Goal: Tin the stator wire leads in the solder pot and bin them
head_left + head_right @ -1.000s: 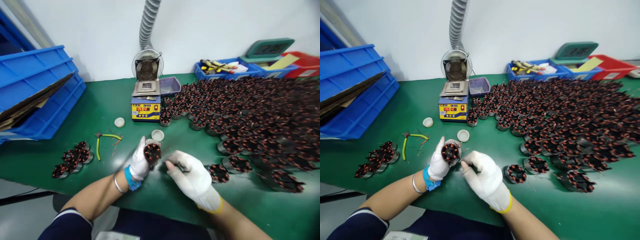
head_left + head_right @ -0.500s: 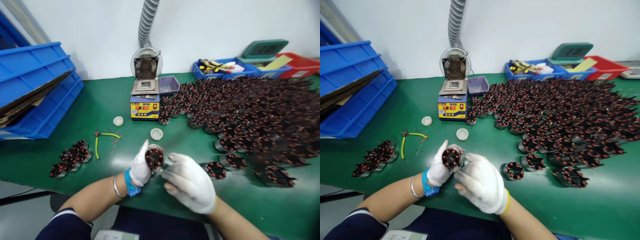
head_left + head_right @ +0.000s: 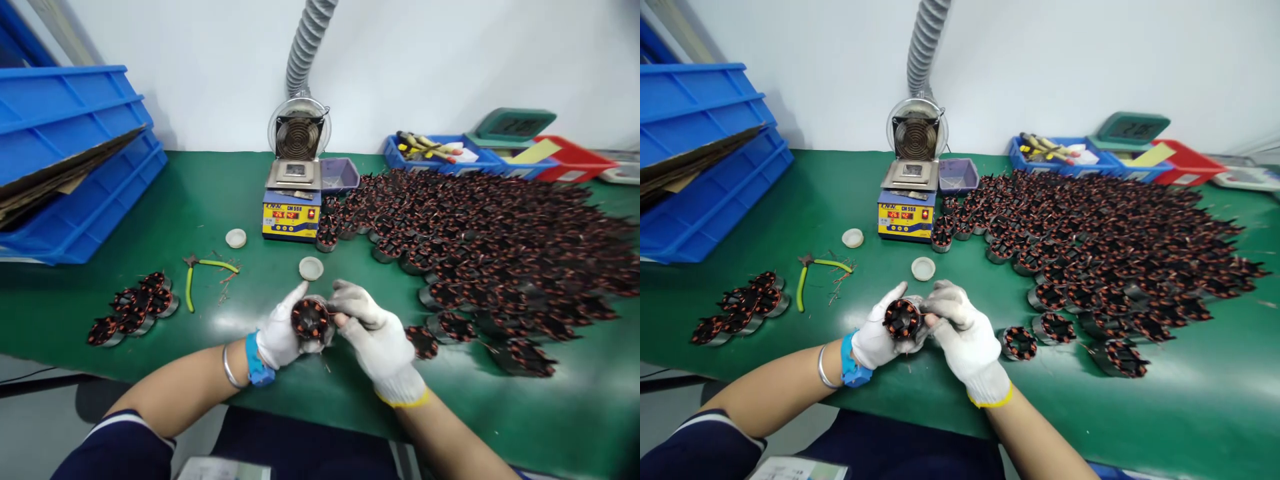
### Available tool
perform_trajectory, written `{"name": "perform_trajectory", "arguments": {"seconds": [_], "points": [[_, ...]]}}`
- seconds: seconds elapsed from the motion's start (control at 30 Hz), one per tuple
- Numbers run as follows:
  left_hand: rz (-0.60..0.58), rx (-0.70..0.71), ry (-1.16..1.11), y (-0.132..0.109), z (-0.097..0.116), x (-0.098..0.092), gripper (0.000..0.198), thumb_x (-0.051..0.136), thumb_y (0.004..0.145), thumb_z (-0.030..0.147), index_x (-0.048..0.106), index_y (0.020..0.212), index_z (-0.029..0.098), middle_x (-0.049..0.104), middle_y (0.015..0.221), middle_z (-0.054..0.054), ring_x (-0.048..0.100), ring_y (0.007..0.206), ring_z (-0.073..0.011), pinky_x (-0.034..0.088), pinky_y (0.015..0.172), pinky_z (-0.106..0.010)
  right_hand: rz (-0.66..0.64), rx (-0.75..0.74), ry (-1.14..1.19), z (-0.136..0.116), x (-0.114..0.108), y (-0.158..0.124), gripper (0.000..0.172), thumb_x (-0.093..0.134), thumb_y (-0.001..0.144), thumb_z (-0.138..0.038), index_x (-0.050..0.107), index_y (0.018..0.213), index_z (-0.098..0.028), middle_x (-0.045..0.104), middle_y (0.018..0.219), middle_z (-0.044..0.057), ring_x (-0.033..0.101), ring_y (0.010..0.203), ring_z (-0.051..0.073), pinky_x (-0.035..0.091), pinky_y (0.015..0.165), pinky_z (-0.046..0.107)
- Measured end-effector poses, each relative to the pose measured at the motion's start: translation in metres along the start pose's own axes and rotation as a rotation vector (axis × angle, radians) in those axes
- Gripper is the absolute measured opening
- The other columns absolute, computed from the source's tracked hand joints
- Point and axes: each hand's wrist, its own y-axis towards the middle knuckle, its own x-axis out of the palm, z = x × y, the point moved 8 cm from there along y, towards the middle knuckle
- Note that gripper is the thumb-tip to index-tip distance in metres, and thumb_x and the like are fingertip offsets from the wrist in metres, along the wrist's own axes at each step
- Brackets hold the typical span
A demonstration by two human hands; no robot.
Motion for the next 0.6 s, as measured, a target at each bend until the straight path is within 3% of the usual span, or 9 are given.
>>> {"name": "perform_trajectory", "arguments": {"seconds": [0.1,0.17,0.23,0.27,0.33,0.37,0.43,0.5,0.6], "points": [[-0.209,-0.149,0.024,0.001,-0.01,0.009,0.064,0.053,0.082,0.078,0.061,0.065,0.017,0.053,0.047,-0.002,0.042,0.034,-0.0119,0.021,0.031,-0.022,0.003,-0.128,-0.002,-0.014,-0.002,0.002,0.016,0.059,0.091,-0.031,0.071,0.084,-0.024,0.07,0.081,0.005,0.07,0.096,0.023,0.05,0.11,0.05],[-0.345,-0.278,0.154,-0.003,-0.02,0.013,0.075,0.043,0.083,0.084,0.064,0.063,0.015,0.05,0.041,-0.004,0.038,0.03,-0.0132,0.02,0.029,-0.025,-0.022,-0.191,0.0,-0.024,-0.004,0.004,0.018,0.056,0.093,-0.029,0.067,0.08,-0.024,0.067,0.074,0.003,0.069,0.084,0.02,0.051,0.109,0.05],[-0.415,-0.339,0.249,-0.007,-0.024,0.013,0.073,0.049,0.081,0.083,0.065,0.064,0.014,0.053,0.044,-0.006,0.041,0.03,-0.0146,0.022,0.03,-0.025,-0.048,-0.252,-0.081,-0.038,-0.008,0.008,0.017,0.055,0.092,-0.025,0.063,0.078,-0.024,0.065,0.073,0.001,0.068,0.082,0.018,0.051,0.109,0.05],[-0.397,-0.293,0.241,-0.007,-0.019,0.013,0.062,0.062,0.077,0.075,0.065,0.066,0.014,0.056,0.048,-0.006,0.046,0.033,-0.0151,0.027,0.032,-0.025,-0.049,-0.293,-0.172,-0.047,-0.01,0.009,0.015,0.056,0.091,-0.022,0.063,0.078,-0.024,0.065,0.074,0.001,0.068,0.086,0.019,0.05,0.11,0.05],[-0.278,-0.051,0.12,-0.003,0.006,0.008,0.041,0.084,0.064,0.049,0.059,0.063,0.016,0.058,0.054,-0.002,0.053,0.043,-0.014,0.04,0.042,-0.024,-0.042,-0.416,-0.409,-0.072,-0.015,0.01,0.011,0.059,0.088,-0.018,0.063,0.08,-0.024,0.067,0.076,0.001,0.068,0.097,0.022,0.047,0.111,0.054],[-0.203,0.093,0.043,-0.002,0.021,0.003,0.041,0.086,0.059,0.04,0.052,0.058,0.017,0.054,0.053,0.002,0.052,0.046,-0.0116,0.043,0.047,-0.023,-0.036,-0.485,-0.521,-0.086,-0.015,0.01,0.01,0.06,0.087,-0.016,0.063,0.082,-0.024,0.067,0.077,0.001,0.068,0.101,0.023,0.045,0.113,0.055],[-0.094,0.276,-0.06,-0.001,0.041,-0.006,0.056,0.085,0.061,0.041,0.035,0.05,0.018,0.039,0.047,0.007,0.04,0.042,-0.0056,0.04,0.047,-0.019,-0.057,-0.603,-0.679,-0.111,-0.012,0.01,0.012,0.061,0.087,-0.012,0.064,0.087,-0.024,0.069,0.08,0.001,0.067,0.104,0.023,0.041,0.115,0.057],[-0.067,0.267,-0.063,0.003,0.042,-0.01,0.063,0.074,0.074,0.055,0.029,0.048,0.019,0.029,0.043,0.008,0.028,0.036,-0.004,0.028,0.038,-0.018,-0.11,-0.693,-0.735,-0.13,-0.006,0.01,0.012,0.061,0.087,-0.011,0.064,0.091,-0.022,0.07,0.082,0.0,0.067,0.104,0.021,0.041,0.115,0.056],[-0.139,-0.003,0.049,0.009,0.015,-0.005,0.061,0.057,0.085,0.072,0.05,0.056,0.018,0.043,0.046,0.003,0.031,0.032,-0.0082,0.02,0.033,-0.022,-0.198,-0.74,-0.782,-0.137,0.003,0.013,0.011,0.059,0.089,-0.013,0.065,0.091,-0.021,0.07,0.084,0.001,0.067,0.105,0.022,0.043,0.112,0.057]]}}
